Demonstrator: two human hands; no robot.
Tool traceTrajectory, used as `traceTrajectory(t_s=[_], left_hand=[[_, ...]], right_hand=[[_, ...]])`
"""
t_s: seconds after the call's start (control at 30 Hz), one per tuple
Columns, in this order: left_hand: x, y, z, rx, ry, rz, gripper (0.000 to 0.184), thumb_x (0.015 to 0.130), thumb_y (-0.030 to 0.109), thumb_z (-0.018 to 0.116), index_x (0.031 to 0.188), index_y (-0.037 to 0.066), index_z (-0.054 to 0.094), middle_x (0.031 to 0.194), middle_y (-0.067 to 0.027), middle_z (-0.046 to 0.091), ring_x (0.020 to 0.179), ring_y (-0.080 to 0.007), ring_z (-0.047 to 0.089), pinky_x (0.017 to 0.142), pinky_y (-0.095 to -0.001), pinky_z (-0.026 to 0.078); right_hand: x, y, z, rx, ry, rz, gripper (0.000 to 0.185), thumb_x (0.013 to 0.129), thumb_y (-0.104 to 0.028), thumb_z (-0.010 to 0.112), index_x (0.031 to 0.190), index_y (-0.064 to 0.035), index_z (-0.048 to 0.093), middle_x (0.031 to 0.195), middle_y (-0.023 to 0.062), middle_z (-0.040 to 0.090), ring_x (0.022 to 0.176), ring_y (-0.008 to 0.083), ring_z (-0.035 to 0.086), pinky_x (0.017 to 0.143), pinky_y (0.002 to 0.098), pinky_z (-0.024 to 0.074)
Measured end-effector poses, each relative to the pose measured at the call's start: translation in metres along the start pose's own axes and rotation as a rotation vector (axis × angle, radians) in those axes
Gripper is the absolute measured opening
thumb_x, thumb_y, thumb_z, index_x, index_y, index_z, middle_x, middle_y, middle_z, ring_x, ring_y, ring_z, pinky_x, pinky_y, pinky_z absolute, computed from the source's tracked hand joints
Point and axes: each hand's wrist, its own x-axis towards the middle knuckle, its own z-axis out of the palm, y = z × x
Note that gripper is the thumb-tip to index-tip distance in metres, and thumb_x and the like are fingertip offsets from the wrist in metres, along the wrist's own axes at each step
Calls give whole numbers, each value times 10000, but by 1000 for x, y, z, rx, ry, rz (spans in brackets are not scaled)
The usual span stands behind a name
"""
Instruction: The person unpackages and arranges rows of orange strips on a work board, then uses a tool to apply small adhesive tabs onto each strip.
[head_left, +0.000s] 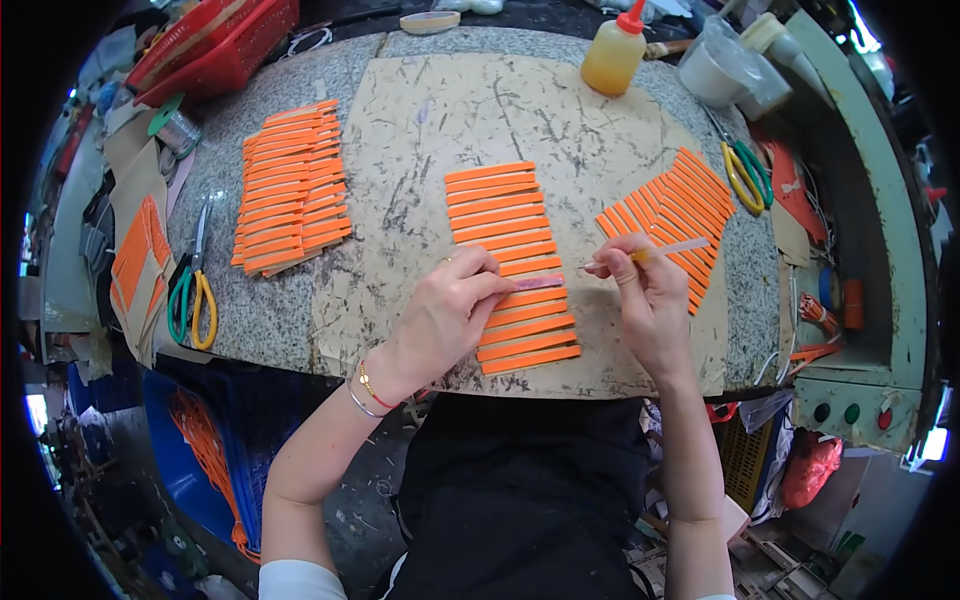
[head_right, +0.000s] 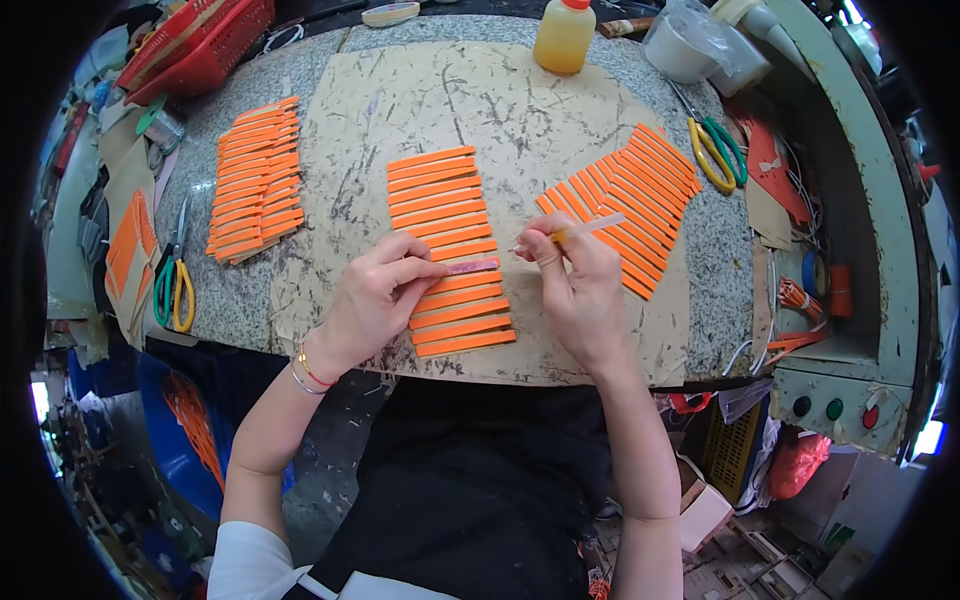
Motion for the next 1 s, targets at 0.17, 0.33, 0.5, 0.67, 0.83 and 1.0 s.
traceTrajectory(t_s=[0.17,0.33,0.5,0.67,0.83,1.0], left_hand=[[0,0,2,29,4,27,145,819,-10,708,952,44,732,896,-78,616,753,-233,623,640,-330,507],[0,1,3,31,3,32,151,810,-19,703,946,42,725,909,-81,620,782,-243,629,656,-338,517],[0,0,2,54,-1,65,162,798,-35,697,942,37,719,914,-85,625,807,-253,632,668,-342,523],[-1,0,1,-25,-5,9,147,804,-34,698,937,25,721,900,-86,623,771,-249,635,652,-334,518],[7,-6,-3,-42,54,-8,141,805,-42,700,932,16,724,885,-85,620,735,-232,630,631,-323,505],[10,-7,1,-8,30,7,134,812,-43,698,931,14,722,871,-83,616,734,-225,626,629,-320,502]], right_hand=[[0,-7,13,-101,-82,8,106,954,-61,614,924,40,613,803,122,641,704,230,666,642,320,507],[3,-2,26,-197,-174,-187,96,916,-56,642,889,24,597,846,142,641,726,337,633,629,387,494],[7,-1,30,-188,-220,-207,92,921,-65,636,888,12,600,842,147,639,735,338,631,646,400,491],[8,-4,34,-137,-206,-72,95,946,-86,616,922,6,616,797,142,636,686,291,632,622,372,482],[14,-2,12,14,-20,33,129,982,-78,568,955,39,615,779,120,648,717,186,677,665,289,520],[16,-2,9,-29,-30,12,106,970,-49,566,947,47,604,816,142,662,739,236,678,696,302,533]])
